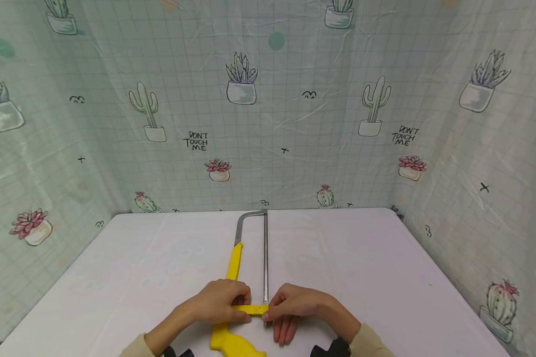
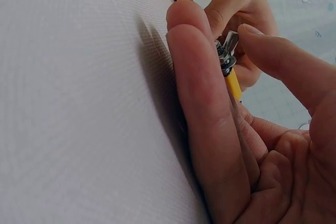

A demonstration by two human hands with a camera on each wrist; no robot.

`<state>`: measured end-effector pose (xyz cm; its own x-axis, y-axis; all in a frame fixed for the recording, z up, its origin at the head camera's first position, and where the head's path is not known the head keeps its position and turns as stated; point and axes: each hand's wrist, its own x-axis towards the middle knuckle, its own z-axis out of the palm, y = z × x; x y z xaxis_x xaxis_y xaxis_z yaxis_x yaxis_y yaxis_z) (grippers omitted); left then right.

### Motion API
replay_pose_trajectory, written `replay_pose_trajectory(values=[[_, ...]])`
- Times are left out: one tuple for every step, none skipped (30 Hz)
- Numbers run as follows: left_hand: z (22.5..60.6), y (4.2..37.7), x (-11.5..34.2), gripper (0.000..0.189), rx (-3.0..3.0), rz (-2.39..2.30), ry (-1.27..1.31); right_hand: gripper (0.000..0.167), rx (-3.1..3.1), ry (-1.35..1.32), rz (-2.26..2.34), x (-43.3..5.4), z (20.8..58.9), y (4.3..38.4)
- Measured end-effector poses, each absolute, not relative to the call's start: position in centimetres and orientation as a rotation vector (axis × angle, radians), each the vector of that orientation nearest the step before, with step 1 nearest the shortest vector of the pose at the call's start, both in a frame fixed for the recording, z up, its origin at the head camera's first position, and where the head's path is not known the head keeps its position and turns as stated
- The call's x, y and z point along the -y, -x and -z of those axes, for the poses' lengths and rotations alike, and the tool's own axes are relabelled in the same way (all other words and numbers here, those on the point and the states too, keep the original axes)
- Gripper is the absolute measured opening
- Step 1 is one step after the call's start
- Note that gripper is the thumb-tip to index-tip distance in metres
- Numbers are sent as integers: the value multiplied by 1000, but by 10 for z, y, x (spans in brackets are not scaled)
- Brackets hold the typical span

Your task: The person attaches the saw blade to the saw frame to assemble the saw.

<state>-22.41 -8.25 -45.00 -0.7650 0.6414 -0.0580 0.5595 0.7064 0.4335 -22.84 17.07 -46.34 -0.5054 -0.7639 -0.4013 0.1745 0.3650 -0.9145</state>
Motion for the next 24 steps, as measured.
replay_pose_trajectory(values=[[450, 224, 82, 23, -2707, -590, -964, 26, -1714, 526, 1291, -171, 463, 228], [450, 224, 83, 23, -2706, -591, -963, 25, -1716, 524, 1288, -171, 463, 229], [450, 224, 83, 23, -2704, -592, -961, 25, -1716, 525, 1287, -171, 463, 229], [450, 224, 83, 23, -2703, -593, -957, 25, -1718, 524, 1285, -171, 463, 229], [450, 225, 83, 23, -2703, -593, -957, 24, -1719, 523, 1283, -171, 463, 229], [450, 225, 83, 23, -2704, -592, -956, 24, -1720, 525, 1281, -171, 463, 229], [450, 225, 83, 23, -2705, -592, -956, 24, -1719, 525, 1279, -171, 463, 229], [450, 225, 83, 23, -2706, -590, -956, 25, -1720, 523, 1275, -171, 462, 229], [450, 225, 82, 23, -2706, -589, -955, 25, -1720, 523, 1272, -171, 462, 229], [450, 225, 82, 23, -2708, -588, -956, 25, -1719, 522, 1270, -172, 462, 229], [450, 225, 82, 23, -2710, -587, -957, 24, -1717, 521, 1270, -172, 463, 230], [450, 225, 82, 23, -2708, -589, -955, 24, -1714, 519, 1269, -172, 463, 230], [450, 225, 82, 23, -2706, -590, -955, 24, -1712, 516, 1267, -172, 463, 230], [450, 225, 82, 23, -2703, -593, -954, 23, -1712, 519, 1265, -173, 463, 230], [450, 224, 82, 23, -2701, -595, -953, 23, -1710, 522, 1265, -173, 464, 230], [450, 224, 82, 23, -2700, -597, -954, 23, -1709, 526, 1265, -173, 464, 230], [449, 224, 82, 22, -2699, -597, -953, 23, -1708, 529, 1263, -173, 464, 230], [449, 224, 83, 22, -2696, -598, -951, 23, -1706, 529, 1262, -173, 464, 231], [449, 224, 83, 22, -2696, -599, -951, 23, -1706, 534, 1261, -173, 464, 231], [449, 224, 83, 22, -2696, -600, -951, 23, -1708, 538, 1261, -173, 464, 231], [448, 224, 83, 22, -2697, -600, -951, 23, -1708, 540, 1261, -173, 463, 231], [448, 225, 83, 22, -2698, -600, -952, 23, -1707, 539, 1262, -173, 463, 231], [448, 225, 84, 22, -2696, -600, -952, 23, -1706, 539, 1263, -173, 463, 231], [449, 225, 84, 22, -2696, -601, -955, 22, -1706, 539, 1264, -173, 463, 232]])
